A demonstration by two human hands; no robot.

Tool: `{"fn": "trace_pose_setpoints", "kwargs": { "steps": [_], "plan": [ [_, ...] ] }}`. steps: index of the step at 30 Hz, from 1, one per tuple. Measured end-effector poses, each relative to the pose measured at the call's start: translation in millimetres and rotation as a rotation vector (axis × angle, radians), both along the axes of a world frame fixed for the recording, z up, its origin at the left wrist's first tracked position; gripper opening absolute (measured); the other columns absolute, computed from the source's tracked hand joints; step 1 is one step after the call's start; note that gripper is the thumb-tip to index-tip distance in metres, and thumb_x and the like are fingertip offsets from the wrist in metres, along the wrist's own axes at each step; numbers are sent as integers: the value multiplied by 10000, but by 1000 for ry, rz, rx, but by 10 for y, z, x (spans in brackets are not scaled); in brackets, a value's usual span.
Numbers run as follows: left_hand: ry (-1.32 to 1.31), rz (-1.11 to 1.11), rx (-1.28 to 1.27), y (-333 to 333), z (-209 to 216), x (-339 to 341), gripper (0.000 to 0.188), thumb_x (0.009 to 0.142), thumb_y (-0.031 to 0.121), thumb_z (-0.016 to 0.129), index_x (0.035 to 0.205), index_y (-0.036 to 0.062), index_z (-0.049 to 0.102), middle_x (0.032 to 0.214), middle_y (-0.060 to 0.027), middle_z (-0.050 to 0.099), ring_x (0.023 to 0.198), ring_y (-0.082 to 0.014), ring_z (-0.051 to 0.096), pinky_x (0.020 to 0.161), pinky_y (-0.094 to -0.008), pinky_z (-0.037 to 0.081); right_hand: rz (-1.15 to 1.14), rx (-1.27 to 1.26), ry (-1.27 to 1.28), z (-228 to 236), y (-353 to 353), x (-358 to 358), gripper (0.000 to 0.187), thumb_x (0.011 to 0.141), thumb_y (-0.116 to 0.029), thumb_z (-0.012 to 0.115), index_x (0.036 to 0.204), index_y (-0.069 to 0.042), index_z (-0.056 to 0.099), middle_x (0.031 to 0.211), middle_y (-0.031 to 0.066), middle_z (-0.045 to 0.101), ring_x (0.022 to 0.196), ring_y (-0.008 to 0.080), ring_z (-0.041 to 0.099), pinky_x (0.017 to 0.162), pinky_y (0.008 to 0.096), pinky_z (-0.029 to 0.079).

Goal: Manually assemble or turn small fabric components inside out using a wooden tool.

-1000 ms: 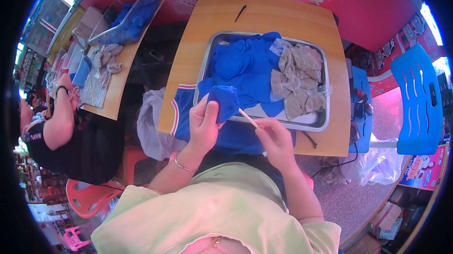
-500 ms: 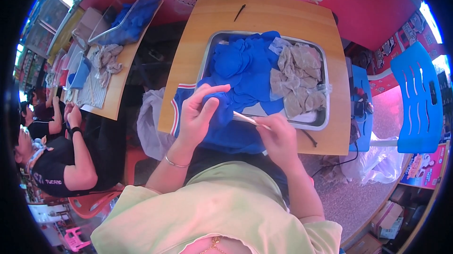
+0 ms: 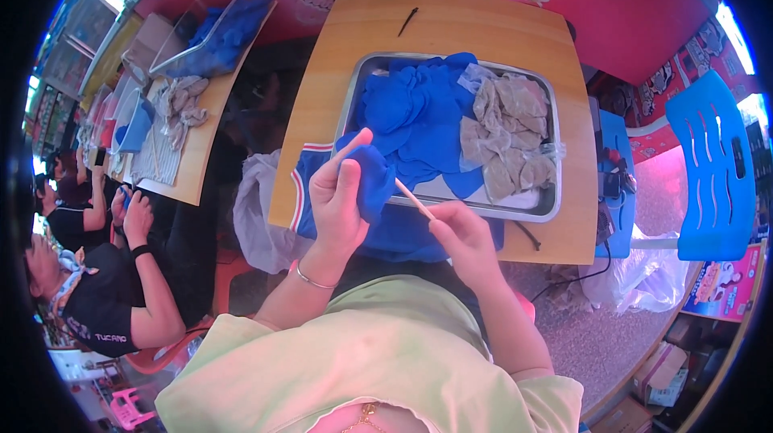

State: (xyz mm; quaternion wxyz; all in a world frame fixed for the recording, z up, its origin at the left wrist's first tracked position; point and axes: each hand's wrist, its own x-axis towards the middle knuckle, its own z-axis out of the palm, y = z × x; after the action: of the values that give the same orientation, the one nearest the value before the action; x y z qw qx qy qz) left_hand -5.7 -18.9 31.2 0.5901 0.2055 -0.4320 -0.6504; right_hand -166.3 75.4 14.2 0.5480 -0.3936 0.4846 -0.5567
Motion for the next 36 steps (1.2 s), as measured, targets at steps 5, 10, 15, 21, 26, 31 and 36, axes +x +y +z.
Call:
{"fn": "trace_pose_setpoints", "kwargs": {
  "steps": [5, 10, 15, 21, 26, 31, 36],
  "plan": [
    [-200, -16, -46, -10, 47, 110, 284, 887, 114, 626, 1141, -14, 622, 1010, -29, 627, 760, -22, 513, 638, -131, 395, -89, -395, 603, -108, -65, -125, 164, 853, 22, 596, 1015, 0, 582, 837, 23, 541, 693, 49, 482, 569, 172, 358],
    [-217, -52, -43, 7, 40, 127, 284, 872, 106, 643, 1129, -15, 629, 1018, -43, 634, 783, -27, 528, 660, -139, 413, -25, -187, 347, -56, -3, -24, 165, 853, 47, 573, 1011, 1, 584, 834, 34, 545, 613, 62, 480, 516, 185, 365],
    [-10, -177, -17, -2, -5, 136, 279, 901, 126, 605, 1137, -22, 621, 1127, -87, 623, 787, -45, 545, 669, -158, 431, 63, -44, 63, 5, 32, -20, 134, 873, 22, 550, 1001, 2, 582, 786, 22, 540, 563, 58, 459, 496, 187, 357],
    [30, -140, 27, -23, 50, 103, 298, 886, 135, 626, 1142, -16, 619, 998, -38, 551, 711, -56, 509, 649, -168, 423, 9, -101, 61, -54, 10, 10, 146, 858, 34, 566, 998, -3, 586, 795, 19, 542, 578, 60, 453, 507, 187, 353],
    [-407, -94, -390, -232, 155, 334, 272, 829, 100, 687, 1081, 5, 651, 966, -19, 483, 666, -39, 460, 581, -136, 378, -172, -448, 658, -29, -67, -122, 189, 791, 84, 620, 957, -7, 619, 842, 62, 566, 628, 76, 494, 543, 177, 361],
    [-489, -99, -392, -211, 329, 388, 207, 825, -6, 656, 1032, -10, 657, 983, -51, 527, 733, -57, 547, 559, -130, 431, -183, -402, 697, 44, -44, -124, 234, 757, 92, 641, 961, -24, 639, 824, 72, 579, 670, 130, 539, 550, 216, 404],
    [-349, -125, -295, -209, 233, 361, 192, 835, -37, 626, 1027, -43, 642, 964, -73, 544, 826, -108, 604, 687, -186, 533, -168, -392, 648, 24, -56, -156, 269, 741, 97, 650, 977, -32, 649, 817, 81, 586, 696, 166, 569, 572, 241, 443]
  ]
}}
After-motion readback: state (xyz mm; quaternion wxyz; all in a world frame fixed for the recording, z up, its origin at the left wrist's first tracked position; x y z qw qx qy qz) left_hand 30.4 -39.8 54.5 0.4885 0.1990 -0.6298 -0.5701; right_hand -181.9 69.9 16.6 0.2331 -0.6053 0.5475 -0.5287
